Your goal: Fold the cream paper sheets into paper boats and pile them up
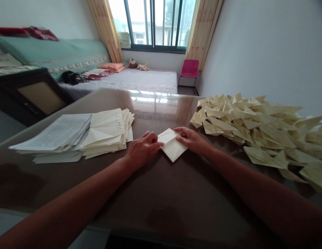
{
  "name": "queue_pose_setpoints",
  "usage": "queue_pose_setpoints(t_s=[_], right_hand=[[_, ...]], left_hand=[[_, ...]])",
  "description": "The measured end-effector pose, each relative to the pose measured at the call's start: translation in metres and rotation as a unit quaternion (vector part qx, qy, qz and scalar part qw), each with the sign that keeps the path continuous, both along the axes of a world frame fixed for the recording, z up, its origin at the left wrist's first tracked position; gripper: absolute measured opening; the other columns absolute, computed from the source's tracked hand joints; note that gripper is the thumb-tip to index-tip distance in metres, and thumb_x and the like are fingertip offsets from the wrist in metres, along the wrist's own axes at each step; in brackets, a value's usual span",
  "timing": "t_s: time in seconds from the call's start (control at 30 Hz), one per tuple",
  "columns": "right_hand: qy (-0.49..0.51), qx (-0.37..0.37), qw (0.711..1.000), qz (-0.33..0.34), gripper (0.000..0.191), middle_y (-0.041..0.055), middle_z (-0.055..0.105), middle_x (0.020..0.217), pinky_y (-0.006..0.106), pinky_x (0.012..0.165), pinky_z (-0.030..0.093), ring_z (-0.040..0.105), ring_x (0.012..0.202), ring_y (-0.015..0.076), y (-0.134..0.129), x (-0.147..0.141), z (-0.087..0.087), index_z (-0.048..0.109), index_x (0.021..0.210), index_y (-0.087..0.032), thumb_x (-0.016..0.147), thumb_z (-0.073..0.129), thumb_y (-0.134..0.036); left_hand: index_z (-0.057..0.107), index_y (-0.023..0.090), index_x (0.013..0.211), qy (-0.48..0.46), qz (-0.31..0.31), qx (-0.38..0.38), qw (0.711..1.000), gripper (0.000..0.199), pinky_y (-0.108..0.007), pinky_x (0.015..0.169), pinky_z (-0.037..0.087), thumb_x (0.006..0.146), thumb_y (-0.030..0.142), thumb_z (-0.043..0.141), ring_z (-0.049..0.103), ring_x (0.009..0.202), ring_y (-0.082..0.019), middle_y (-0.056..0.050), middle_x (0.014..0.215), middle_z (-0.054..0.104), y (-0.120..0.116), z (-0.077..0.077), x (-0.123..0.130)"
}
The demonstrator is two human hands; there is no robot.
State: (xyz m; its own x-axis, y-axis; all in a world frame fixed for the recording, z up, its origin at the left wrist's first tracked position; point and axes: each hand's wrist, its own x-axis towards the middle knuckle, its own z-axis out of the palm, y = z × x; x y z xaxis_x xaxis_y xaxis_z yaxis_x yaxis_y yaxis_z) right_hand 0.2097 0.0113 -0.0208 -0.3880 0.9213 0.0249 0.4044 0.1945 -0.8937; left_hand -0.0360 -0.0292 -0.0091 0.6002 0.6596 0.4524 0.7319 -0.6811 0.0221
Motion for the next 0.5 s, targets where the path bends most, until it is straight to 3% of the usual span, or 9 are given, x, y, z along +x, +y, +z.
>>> queue_pose_setpoints(t_s=[0.07,0.17,0.23,0.27,0.33,0.5], right_hand=[[-0.087,0.077,0.993,0.009,0.036,0.0066,0.065,0.093,0.026,0.065,0.048,0.058,0.070,0.0131,0.000,0.005,0.005,0.057,0.119,-0.015,0.086,0.055,-0.029],[-0.198,0.226,0.953,0.038,0.038,0.0113,0.057,0.118,0.034,0.084,0.047,0.060,0.088,0.0170,-0.004,0.011,0.020,0.061,0.116,-0.018,0.083,0.062,-0.036],[-0.229,0.276,0.925,0.126,0.052,0.0113,0.054,0.122,0.038,0.095,0.042,0.053,0.109,0.0228,-0.010,0.011,0.031,0.059,0.119,-0.020,0.075,0.070,-0.046],[-0.232,0.278,0.914,0.183,0.064,0.0110,0.054,0.123,0.039,0.097,0.041,0.049,0.115,0.0240,-0.014,0.010,0.036,0.055,0.123,-0.020,0.069,0.073,-0.050],[-0.247,0.286,0.895,0.237,0.076,0.0113,0.054,0.123,0.040,0.097,0.040,0.047,0.116,0.0252,-0.022,0.006,0.044,0.051,0.126,-0.019,0.064,0.075,-0.055],[-0.285,0.336,0.864,0.242,0.022,0.0071,0.063,0.108,0.036,0.092,0.038,0.050,0.102,0.0199,-0.027,0.000,0.046,0.064,0.108,-0.021,0.088,0.055,-0.025]], left_hand=[[0.068,0.030,0.103,0.028,-0.036,0.016,0.999,0.024,-0.021,0.059,0.039,0.094,0.033,0.046,0.053,0.086,-0.014,-0.003,0.095,0.062,-0.003,0.001,0.002],[0.066,0.027,0.104,0.063,-0.054,0.003,0.997,0.025,-0.021,0.059,0.039,0.096,0.031,0.043,0.055,0.089,-0.014,-0.002,0.096,0.064,-0.005,0.001,0.006],[0.067,0.026,0.102,0.067,-0.045,-0.008,0.997,0.026,-0.022,0.058,0.039,0.096,0.031,0.042,0.056,0.087,-0.015,-0.002,0.093,0.065,-0.006,0.001,0.007],[0.067,0.025,0.101,0.062,-0.039,-0.013,0.997,0.026,-0.022,0.059,0.040,0.096,0.030,0.042,0.056,0.086,-0.015,-0.003,0.092,0.065,-0.006,0.001,0.007],[0.067,0.024,0.100,0.042,-0.024,-0.020,0.999,0.026,-0.022,0.061,0.041,0.095,0.030,0.042,0.057,0.085,-0.014,-0.003,0.090,0.065,-0.005,0.001,0.006],[0.068,0.026,0.100,0.043,-0.019,-0.038,0.998,0.026,-0.023,0.062,0.042,0.095,0.031,0.042,0.058,0.085,-0.014,-0.002,0.094,0.066,-0.004,0.003,0.004]])
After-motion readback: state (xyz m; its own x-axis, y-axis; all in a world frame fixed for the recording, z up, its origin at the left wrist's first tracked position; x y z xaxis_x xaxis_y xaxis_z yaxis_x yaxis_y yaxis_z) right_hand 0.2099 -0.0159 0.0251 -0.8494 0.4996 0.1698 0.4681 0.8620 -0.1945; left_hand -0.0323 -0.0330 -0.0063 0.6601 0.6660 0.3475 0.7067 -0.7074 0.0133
